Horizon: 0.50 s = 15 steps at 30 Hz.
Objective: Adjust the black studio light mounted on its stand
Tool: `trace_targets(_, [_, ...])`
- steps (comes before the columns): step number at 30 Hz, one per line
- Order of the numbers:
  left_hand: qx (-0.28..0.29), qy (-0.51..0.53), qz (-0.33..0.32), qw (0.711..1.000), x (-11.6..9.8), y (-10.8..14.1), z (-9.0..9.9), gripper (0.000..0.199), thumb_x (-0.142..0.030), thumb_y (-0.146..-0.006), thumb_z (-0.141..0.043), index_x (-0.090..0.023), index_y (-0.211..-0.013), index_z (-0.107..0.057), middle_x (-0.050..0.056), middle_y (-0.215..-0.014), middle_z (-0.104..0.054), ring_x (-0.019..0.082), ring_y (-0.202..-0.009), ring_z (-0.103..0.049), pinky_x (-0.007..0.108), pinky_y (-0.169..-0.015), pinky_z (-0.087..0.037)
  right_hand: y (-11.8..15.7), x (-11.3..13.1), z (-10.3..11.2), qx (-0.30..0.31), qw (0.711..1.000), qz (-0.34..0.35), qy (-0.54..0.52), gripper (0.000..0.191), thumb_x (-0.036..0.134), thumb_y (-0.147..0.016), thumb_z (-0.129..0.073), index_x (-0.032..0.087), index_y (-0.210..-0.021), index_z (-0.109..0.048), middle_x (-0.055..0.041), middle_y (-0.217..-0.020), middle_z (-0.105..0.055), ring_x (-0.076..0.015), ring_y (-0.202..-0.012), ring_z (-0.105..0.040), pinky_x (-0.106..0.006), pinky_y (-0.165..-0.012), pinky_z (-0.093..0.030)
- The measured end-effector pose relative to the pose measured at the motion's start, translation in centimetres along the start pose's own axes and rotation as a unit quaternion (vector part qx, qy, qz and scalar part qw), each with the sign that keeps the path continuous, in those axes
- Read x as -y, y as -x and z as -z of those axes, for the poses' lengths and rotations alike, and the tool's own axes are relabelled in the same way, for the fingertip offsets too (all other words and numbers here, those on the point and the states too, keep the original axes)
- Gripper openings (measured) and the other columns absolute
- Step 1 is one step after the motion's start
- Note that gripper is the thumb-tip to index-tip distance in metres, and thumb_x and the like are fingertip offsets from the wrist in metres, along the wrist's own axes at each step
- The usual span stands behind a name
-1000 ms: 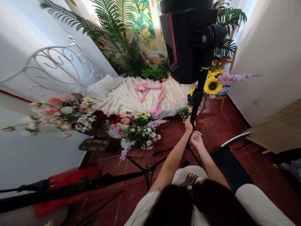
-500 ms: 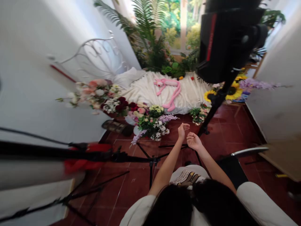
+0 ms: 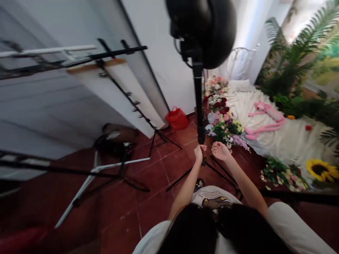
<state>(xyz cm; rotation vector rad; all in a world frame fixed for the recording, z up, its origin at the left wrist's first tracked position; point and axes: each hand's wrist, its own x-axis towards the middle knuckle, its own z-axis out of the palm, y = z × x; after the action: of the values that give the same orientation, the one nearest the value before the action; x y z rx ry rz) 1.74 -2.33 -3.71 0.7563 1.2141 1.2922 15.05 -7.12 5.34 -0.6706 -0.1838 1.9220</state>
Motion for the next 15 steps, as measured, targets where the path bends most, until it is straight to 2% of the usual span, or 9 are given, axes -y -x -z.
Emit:
trace_targets(3, [-0.043, 0.025, -0.027, 0.998, -1.1, -1.1, 2.6, 0.050, -0.050, -0.086, -0.038, -0.014, -0.060, -0.061, 0.004, -0.055, -0.062, 0.010, -0.045, -0.053, 0.022, -0.050, -0.041, -3.3, -0.4, -1.2, 0.002, 0.999, -0.048, 0.013, 0.014, 0.020, -0.086, -0.041, 0.020, -0.073, -0.045, 0.0028, -0.062, -0.046, -0.0096, -0.050, -0.040, -0.020, -0.046, -0.035])
trace_targets(5, [-0.052, 0.039, -0.044, 0.997, -1.7, -1.6, 3.7, 0.048, -0.048, -0.086, -0.038, -0.013, -0.061, -0.061, 0.004, -0.055, -0.061, 0.010, -0.045, -0.053, 0.022, -0.050, -0.041, -5.1, -0.4, -1.3, -0.005, 0.997, -0.058, 0.054, 0.015, 0.020, -0.085, -0.041, 0.020, -0.070, -0.044, 0.0032, -0.059, -0.045, -0.0098, -0.048, -0.039, -0.020, -0.045, -0.034])
trace_targets(7, [-0.051, 0.045, -0.063, 0.996, -2.4, -2.2, 3.9, 0.047, -0.046, -0.087, -0.037, -0.013, -0.063, -0.061, 0.004, -0.057, -0.061, 0.011, -0.049, -0.054, 0.023, -0.053, -0.043, -6.7, -0.1, -1.0, -0.012, 0.992, -0.043, 0.119, 0.020, 0.023, -0.086, -0.042, 0.021, -0.066, -0.040, 0.0045, -0.054, -0.041, -0.0096, -0.044, -0.036, -0.019, -0.043, -0.032])
trace_targets(9, [-0.054, 0.049, -0.087, 0.994, -3.2, -2.7, 3.5, 0.044, -0.044, -0.088, -0.038, -0.014, -0.065, -0.061, 0.005, -0.063, -0.063, 0.012, -0.056, -0.057, 0.023, -0.060, -0.045, -8.3, 0.7, -1.0, -0.015, 0.977, -0.021, 0.210, 0.028, 0.030, -0.088, -0.040, 0.021, -0.062, -0.036, 0.0063, -0.049, -0.034, -0.0088, -0.040, -0.029, -0.019, -0.040, -0.027])
trace_targets(10, [-0.055, 0.052, -0.099, 0.992, -3.7, -2.9, 3.0, 0.041, -0.043, -0.088, -0.039, -0.015, -0.067, -0.061, 0.005, -0.067, -0.064, 0.012, -0.061, -0.058, 0.024, -0.063, -0.046, -9.0, 1.2, -1.1, -0.011, 0.962, -0.014, 0.271, 0.033, 0.034, -0.090, -0.039, 0.021, -0.060, -0.035, 0.0069, -0.047, -0.031, -0.0084, -0.039, -0.026, -0.019, -0.038, -0.025])
trace_targets(12, [-0.048, 0.053, -0.117, 0.991, -4.8, -3.2, 1.7, 0.036, -0.042, -0.087, -0.041, -0.016, -0.072, -0.061, 0.004, -0.073, -0.065, 0.012, -0.067, -0.059, 0.024, -0.069, -0.047, -10.2, 2.6, -1.7, -0.001, 0.905, 0.022, 0.424, 0.041, 0.041, -0.092, -0.038, 0.021, -0.056, -0.036, 0.0071, -0.044, -0.030, -0.0074, -0.037, -0.025, -0.019, -0.037, -0.025])
trace_targets(15, [-0.028, 0.026, -0.114, 0.993, -6.1, -3.6, -0.6, 0.036, -0.044, -0.086, -0.044, -0.017, -0.069, -0.059, 0.002, -0.071, -0.063, 0.013, -0.070, -0.058, 0.025, -0.072, -0.046, -11.5, 4.7, -2.9, 0.007, 0.809, 0.129, 0.574, 0.040, 0.044, -0.091, -0.048, 0.014, -0.065, -0.052, 0.0020, -0.054, -0.048, -0.0086, -0.046, -0.042, -0.022, -0.044, -0.038])
